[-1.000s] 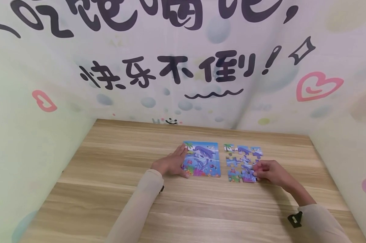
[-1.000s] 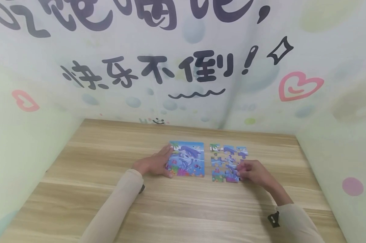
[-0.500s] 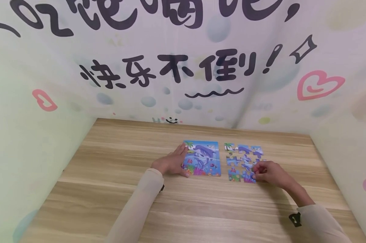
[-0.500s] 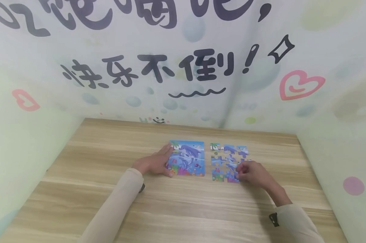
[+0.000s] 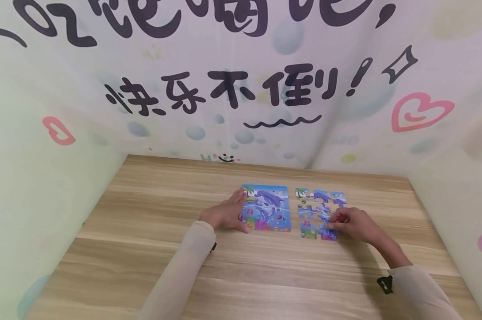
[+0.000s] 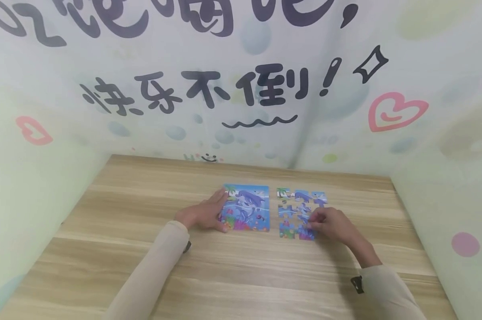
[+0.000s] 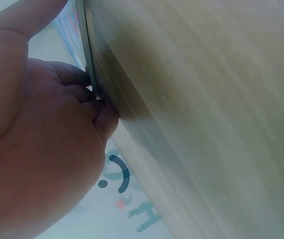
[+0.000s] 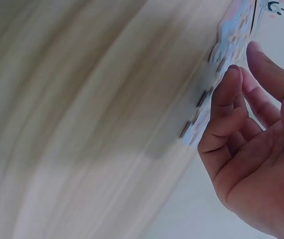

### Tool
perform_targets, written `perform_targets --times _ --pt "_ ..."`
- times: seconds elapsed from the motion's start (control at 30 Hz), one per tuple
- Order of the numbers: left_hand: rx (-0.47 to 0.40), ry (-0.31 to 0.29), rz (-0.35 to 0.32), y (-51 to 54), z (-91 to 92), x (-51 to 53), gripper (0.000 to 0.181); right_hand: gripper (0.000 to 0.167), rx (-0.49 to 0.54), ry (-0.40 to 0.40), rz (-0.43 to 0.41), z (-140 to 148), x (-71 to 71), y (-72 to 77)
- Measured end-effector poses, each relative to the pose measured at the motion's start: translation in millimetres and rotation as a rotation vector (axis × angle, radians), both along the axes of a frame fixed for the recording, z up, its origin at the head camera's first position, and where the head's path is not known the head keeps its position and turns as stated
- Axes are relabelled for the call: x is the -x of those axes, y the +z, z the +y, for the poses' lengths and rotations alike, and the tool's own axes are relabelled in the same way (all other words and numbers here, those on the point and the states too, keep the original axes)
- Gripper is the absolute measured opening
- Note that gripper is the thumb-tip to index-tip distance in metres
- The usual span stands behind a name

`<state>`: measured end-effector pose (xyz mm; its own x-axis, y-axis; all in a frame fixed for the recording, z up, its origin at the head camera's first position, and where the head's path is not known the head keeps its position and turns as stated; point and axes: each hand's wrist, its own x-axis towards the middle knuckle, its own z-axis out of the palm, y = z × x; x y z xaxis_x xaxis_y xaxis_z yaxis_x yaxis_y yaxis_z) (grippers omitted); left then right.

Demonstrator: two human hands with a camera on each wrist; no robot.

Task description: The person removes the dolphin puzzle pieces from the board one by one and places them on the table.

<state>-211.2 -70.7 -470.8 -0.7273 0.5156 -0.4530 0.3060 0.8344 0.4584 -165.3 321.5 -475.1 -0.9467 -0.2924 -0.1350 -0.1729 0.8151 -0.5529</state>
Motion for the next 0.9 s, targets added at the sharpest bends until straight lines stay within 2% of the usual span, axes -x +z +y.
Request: perform_targets --times 0.17,0.43,0.7,0.9 --pt "-0.007 -0.001 -0.005 1.3 -0.2 0.5 0.110 0.015 0.038 -0.023 0.014 -18 4.9 -1.9" --pt "-0.008 -0.004 0.005 1.5 -1.8 -0.1 0.111 0.015 0.093 0.028 0.051 -62 11.6 -5.7" --pt "-0.008 -0.005 0.003 3.6 -1.9 -1.1 0.110 0.030 0.052 0.067 0.053 -112 16.2 -1.6" --pt "-0.014 -0.007 0.003 3.3 -1.7 -0.4 0.111 0.039 -0.064 0.100 -0.008 -135 19.8 -3.7"
